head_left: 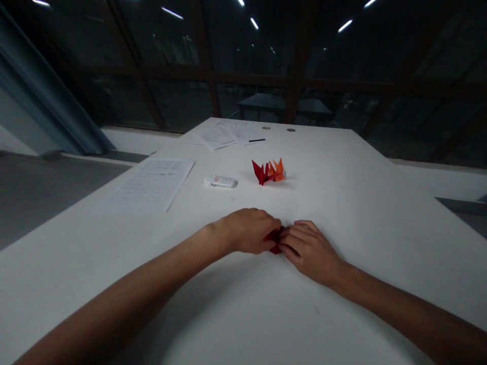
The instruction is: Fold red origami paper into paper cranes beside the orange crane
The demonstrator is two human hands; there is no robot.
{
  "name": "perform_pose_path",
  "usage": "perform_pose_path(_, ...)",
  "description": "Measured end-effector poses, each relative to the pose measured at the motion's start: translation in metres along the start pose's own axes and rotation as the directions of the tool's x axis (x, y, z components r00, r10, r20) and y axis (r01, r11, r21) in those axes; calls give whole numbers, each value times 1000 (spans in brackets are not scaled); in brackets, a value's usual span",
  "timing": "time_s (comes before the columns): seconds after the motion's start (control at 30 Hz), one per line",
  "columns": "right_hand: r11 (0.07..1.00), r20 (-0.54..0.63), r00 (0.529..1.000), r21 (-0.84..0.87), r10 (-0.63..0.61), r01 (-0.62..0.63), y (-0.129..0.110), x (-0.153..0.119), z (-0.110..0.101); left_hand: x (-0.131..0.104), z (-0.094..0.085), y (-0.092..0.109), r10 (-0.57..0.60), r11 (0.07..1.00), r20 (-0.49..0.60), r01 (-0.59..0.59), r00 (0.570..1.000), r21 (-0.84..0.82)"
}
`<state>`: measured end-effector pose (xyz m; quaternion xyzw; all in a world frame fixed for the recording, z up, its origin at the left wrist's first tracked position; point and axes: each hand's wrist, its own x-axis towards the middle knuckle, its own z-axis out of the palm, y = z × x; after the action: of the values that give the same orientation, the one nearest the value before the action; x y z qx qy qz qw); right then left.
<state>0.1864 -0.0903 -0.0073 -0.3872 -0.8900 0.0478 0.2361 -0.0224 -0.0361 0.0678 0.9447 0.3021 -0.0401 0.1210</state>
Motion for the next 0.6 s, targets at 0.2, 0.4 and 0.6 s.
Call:
perform_pose_path(0.2,981,-55,989,148,134,-125,6,2,4,5,5,-2,-35,999,-27,35,999,9)
perform_pose_path(0.4,995,-9,999,91,37,-36,3,2,2,5,6,-5,-20,1000,-23,19,1000,-13)
perform_pose_path(0.6,996,21,998,75,54,-55,-1,3,-1,4,9,-14,58,998,-7,-58,998,-35)
